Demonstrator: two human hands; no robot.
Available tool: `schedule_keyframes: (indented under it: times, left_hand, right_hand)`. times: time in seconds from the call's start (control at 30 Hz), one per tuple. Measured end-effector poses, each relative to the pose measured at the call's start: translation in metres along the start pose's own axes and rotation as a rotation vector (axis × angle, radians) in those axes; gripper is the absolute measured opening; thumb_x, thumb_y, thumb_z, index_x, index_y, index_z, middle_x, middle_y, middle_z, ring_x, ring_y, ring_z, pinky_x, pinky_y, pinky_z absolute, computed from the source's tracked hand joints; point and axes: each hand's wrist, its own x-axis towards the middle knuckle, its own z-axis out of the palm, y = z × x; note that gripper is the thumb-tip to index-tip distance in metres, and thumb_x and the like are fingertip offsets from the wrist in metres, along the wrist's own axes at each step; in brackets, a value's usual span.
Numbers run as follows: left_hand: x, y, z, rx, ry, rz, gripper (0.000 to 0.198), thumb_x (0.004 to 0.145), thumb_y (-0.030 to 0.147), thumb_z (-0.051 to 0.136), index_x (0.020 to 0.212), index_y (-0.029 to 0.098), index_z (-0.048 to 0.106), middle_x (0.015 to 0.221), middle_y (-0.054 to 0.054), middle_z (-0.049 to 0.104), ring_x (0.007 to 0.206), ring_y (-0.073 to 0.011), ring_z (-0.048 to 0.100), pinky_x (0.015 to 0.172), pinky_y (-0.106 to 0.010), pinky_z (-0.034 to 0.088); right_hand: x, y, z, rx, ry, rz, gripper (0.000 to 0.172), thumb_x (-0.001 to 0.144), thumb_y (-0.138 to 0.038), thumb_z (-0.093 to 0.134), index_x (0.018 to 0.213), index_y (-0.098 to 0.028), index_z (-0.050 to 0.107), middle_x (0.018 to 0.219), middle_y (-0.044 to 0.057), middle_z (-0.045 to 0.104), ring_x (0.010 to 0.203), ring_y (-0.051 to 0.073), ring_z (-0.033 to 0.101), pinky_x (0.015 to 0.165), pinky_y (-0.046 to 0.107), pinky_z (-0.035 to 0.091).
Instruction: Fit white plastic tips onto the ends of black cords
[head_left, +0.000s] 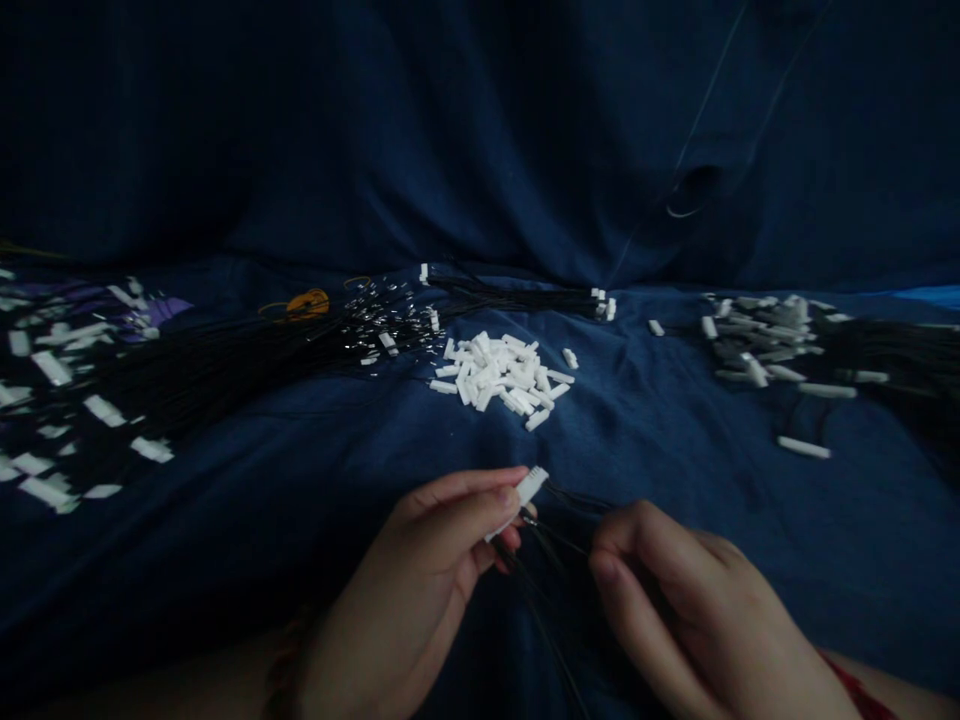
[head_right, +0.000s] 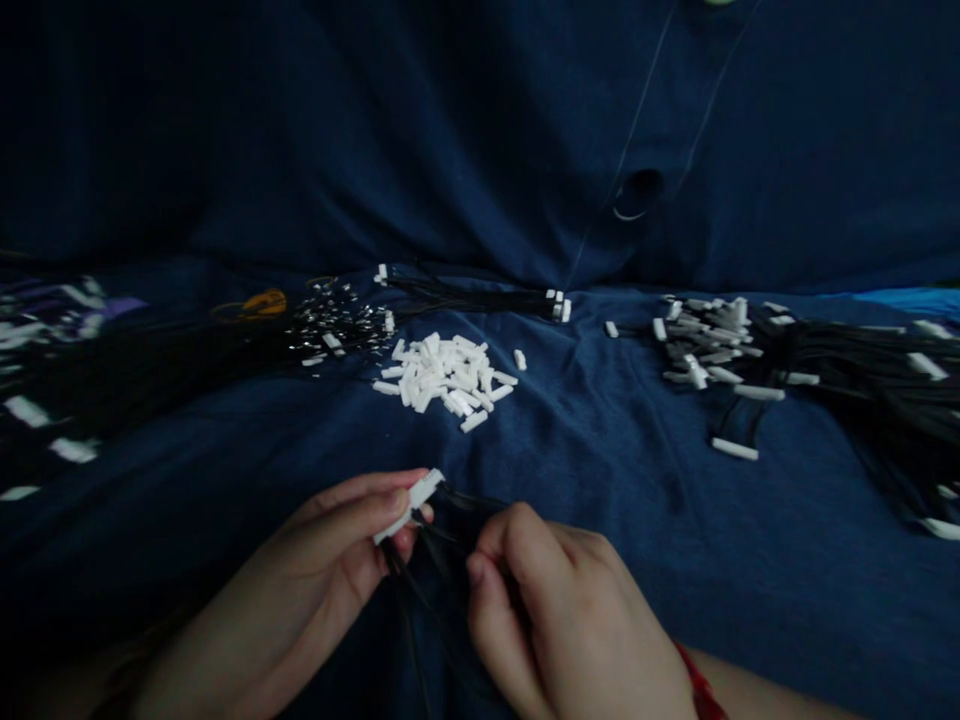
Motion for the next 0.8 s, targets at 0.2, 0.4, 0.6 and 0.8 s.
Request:
schedule_keyframes:
  times: [0.2,0.4,0.6,0.8]
  left_hand:
    - [0.0000,0.0004,0.0012,-0.009,0.014,0.015,0.007,0.066,0.020,0.067,0.071,0.020,0.071,0.076,0.000,0.065,0.069,-0.0086,0.054,0.065,-0.017,0.045]
    - [-0.0023,-0.0014,0.0005,-0.001,-0.002,0.025,0.008,0.068,0.019,0.064,0.073,0.020,0.071,0.077,0.001,0.065,0.071,-0.0084,0.054,0.067,-0.016,0.045]
    - [-0.0013,-0.0008,0.0014,0.017,-0.006,0.030,0.008,0.070,0.019,0.063,0.073,0.021,0.071,0.077,0.001,0.064,0.071,-0.0086,0.053,0.068,-0.017,0.044]
    - [-0.0008,-0.0015,0.0019,0.039,0.011,0.028,0.008,0.069,0.021,0.064,0.073,0.021,0.071,0.074,0.000,0.063,0.072,-0.0095,0.053,0.067,-0.018,0.043]
  right_hand:
    - [0.0005,-0.0028,0.0002,-0.032,0.011,0.037,0.015,0.084,-0.015,0.039,0.070,-0.018,0.042,0.054,-0.004,0.049,0.046,0.005,0.050,0.042,0.014,0.037]
    - [0.0007,-0.0056,0.0039,-0.080,0.031,0.041,0.018,0.084,-0.016,0.038,0.066,-0.018,0.041,0.052,-0.003,0.047,0.043,0.008,0.048,0.042,0.018,0.037]
    - [-0.0016,-0.0062,0.0052,-0.105,0.051,0.009,0.017,0.082,-0.015,0.038,0.066,-0.018,0.041,0.051,-0.002,0.046,0.042,0.009,0.047,0.042,0.020,0.036]
    - [-0.0021,-0.0080,0.0073,-0.117,0.076,-0.022,0.017,0.082,-0.013,0.039,0.065,-0.017,0.041,0.052,-0.002,0.046,0.043,0.009,0.047,0.042,0.020,0.036]
